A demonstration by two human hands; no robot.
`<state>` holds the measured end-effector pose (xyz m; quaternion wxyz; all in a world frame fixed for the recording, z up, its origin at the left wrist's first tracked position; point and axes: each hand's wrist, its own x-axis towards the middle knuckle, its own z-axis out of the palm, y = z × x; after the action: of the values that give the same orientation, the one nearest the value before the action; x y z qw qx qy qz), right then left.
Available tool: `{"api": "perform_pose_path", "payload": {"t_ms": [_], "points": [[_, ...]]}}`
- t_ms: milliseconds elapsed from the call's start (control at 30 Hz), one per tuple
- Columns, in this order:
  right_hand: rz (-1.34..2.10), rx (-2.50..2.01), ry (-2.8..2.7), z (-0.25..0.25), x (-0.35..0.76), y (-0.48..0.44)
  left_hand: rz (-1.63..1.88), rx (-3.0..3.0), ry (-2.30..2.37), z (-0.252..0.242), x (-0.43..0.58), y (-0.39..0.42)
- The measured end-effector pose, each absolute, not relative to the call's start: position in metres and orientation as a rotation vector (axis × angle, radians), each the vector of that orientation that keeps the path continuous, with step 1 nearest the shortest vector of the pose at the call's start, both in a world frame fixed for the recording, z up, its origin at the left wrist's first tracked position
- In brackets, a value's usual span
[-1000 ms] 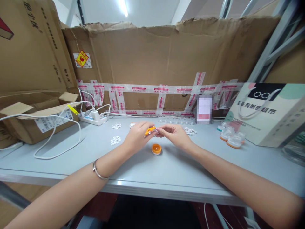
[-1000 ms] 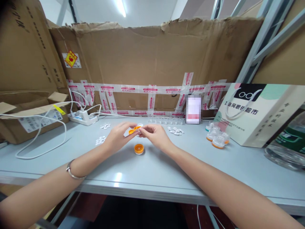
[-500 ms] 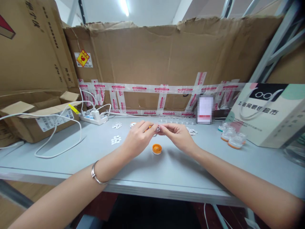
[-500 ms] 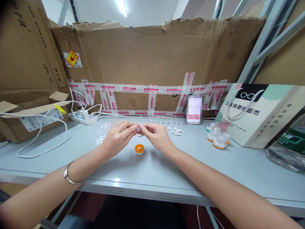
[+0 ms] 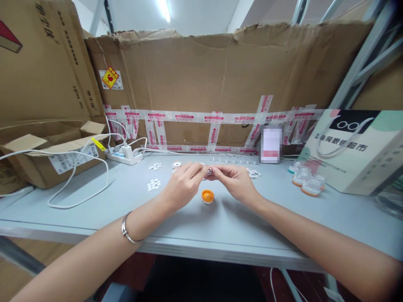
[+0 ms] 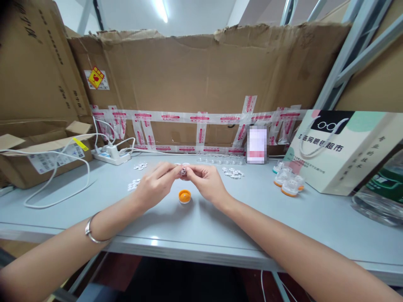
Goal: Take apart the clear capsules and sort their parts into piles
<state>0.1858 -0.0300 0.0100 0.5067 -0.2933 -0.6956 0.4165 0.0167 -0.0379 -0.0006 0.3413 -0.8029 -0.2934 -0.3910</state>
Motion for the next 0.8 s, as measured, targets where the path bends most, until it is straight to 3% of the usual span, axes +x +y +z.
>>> {"api": "perform_pose_path", "payload": {"t_ms": [633,800], "points": [[1.219,-0.849,-1.571,0.005,0.187,-0.015,-0.948,-2.185,-0.793,-0.006,0.018,-0.032],[1.132,-0.957,-1.599,0.001,0.198,0.003,-0.998,-2.214,-0.801,-0.004,0.02,-0.034]]}}
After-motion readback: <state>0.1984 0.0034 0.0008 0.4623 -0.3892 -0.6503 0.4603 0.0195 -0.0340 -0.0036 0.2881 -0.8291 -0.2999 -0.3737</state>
